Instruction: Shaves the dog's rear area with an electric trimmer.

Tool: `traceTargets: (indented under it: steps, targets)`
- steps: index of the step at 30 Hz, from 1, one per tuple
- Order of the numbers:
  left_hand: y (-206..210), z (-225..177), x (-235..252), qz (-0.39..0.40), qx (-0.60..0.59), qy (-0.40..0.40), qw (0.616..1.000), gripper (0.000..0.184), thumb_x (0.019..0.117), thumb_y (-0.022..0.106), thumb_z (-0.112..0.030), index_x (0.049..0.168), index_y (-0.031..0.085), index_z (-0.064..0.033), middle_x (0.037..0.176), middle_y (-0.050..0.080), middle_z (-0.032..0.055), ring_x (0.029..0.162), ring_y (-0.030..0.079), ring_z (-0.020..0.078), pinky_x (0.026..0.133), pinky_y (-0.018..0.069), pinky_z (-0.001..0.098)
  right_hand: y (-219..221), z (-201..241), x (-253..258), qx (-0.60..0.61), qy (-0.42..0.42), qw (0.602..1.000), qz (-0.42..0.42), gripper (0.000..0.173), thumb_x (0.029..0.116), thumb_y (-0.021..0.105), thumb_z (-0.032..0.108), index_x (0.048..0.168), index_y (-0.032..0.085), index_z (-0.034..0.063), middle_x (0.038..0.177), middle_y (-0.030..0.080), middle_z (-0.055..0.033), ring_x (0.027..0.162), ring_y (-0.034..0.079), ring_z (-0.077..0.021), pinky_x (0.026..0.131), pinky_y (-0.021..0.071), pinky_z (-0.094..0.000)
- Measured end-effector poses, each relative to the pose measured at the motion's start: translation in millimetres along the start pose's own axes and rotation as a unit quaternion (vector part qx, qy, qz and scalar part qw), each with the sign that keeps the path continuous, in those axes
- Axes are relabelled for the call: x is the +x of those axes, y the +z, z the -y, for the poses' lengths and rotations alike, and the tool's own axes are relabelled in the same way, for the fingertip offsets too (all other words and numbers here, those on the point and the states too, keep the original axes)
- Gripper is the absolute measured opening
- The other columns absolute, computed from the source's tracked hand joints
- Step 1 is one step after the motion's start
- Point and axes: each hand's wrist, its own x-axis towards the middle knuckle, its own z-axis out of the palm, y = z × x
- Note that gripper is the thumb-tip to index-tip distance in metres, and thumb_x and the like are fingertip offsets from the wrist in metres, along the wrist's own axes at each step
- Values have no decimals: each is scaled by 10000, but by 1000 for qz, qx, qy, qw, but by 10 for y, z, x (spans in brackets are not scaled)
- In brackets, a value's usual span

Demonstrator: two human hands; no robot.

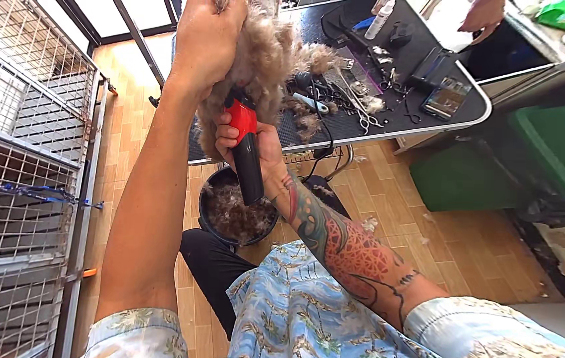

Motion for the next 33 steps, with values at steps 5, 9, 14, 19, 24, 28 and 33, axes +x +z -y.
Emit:
traceTargets:
  steps: [5,9,14,19,24,28,33]
  targets:
    - [-4,-1,-1,-1,6,-3,1000,210,1041,539,-266,950,666,-126,835,683,-11,821,691,95,758,595,350,29,29,30,1,-6,1000,-4,349,1045,335,331,1103,535,51,935,602,-108,723,620,-177,635,533,-280]
    - [-11,16,-16,-14,25,-11,1000,232,1035,546,-317,953,644,-123,833,671,-9,814,684,99,754,588,368,33,17,1,-20,-6,999,-36,420,1057,296,369,1116,556,44,931,612,-110,722,614,-175,642,525,-289]
    - [-19,55,-56,-25,37,-3,999,283,1040,549,-355,913,643,-119,775,665,-14,751,682,99,709,589,362,-13,-27,-385,-141,12,985,-94,487,1067,293,485,1231,588,134,1016,636,-66,753,642,-116,617,538,-232]
    - [-18,63,-76,-42,44,-4,998,320,1042,531,-365,873,638,-116,746,656,-8,734,682,109,700,585,381,25,30,-583,-307,25,935,-175,638,1082,191,570,1220,596,97,1015,665,-166,763,666,-238,622,574,-349]
    - [7,-13,-69,-60,50,-46,996,282,1032,542,-340,906,652,-113,778,661,-3,754,676,109,701,573,377,382,123,-720,-597,-39,783,-172,319,1036,538,318,1257,566,90,933,679,-140,691,681,-226,592,607,-380]
    - [37,-64,-53,-59,53,-62,995,239,1033,529,-289,905,656,-131,794,650,-13,754,656,94,684,553,351,667,267,-560,-685,-75,706,-163,313,1077,502,312,1174,592,29,870,701,-153,642,709,-265,566,641,-419]
    - [43,-87,-59,-59,36,-73,995,220,1036,538,-289,1000,665,-113,869,672,12,819,671,115,718,562,367,776,353,-344,-666,-64,714,-206,359,1104,458,327,1122,607,1,866,714,-168,593,705,-267,524,638,-410]
